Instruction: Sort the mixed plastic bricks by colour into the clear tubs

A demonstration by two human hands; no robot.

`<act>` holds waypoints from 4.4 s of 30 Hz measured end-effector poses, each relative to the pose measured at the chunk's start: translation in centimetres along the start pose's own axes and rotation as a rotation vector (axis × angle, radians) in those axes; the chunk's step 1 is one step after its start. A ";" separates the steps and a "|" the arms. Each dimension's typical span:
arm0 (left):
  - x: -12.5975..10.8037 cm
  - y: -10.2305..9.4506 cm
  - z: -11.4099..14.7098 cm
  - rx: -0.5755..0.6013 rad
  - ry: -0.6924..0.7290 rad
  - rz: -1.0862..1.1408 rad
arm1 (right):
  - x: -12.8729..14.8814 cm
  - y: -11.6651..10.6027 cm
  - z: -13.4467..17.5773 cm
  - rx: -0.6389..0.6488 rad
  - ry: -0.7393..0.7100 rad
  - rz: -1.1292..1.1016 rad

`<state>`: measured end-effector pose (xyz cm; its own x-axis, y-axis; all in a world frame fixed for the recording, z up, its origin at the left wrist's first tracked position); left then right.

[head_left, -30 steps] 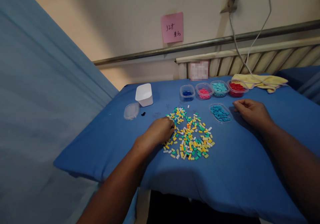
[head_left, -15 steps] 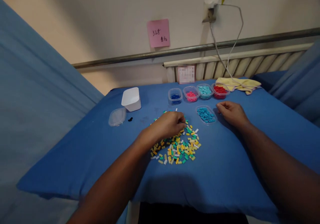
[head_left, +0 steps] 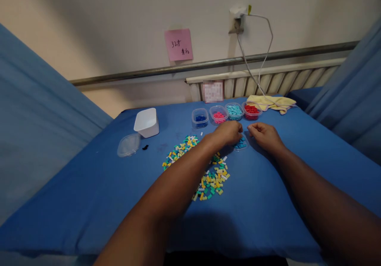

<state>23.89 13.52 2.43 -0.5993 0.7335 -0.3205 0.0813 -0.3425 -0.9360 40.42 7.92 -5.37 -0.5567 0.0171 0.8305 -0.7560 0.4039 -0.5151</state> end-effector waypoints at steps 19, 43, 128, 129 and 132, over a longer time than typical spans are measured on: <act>12.3 0.3 20.0 -0.115 -0.151 0.039 | -0.3 -0.6 1.0 -0.008 0.100 0.095; 1.0 7.4 21.8 0.118 0.027 0.086 | 0.4 -0.8 1.4 -0.004 0.185 0.089; 1.2 0.0 1.6 -0.075 0.122 -0.152 | 0.1 -0.1 0.4 0.037 0.055 0.017; 1.6 -0.3 1.8 -0.094 0.113 -0.139 | 0.1 -0.1 0.5 0.039 0.057 0.013; 3.8 -2.2 4.3 -0.181 0.064 -0.088 | 0.2 -0.2 0.6 0.031 0.066 0.021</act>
<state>18.04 14.56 3.93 -0.5594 0.7936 -0.2393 0.1763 -0.1681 -0.9699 40.23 7.33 -5.21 -0.5499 0.0858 0.8308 -0.7551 0.3739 -0.5385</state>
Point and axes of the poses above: each hand's wrist, its own z-axis away from the middle knuckle, its own y-axis out of the palm, x = y × z, the point moved 5 cm from there along -z, towards the middle knuckle, and after that the axes turned 4 degrees about x, right-handed, at the moved point
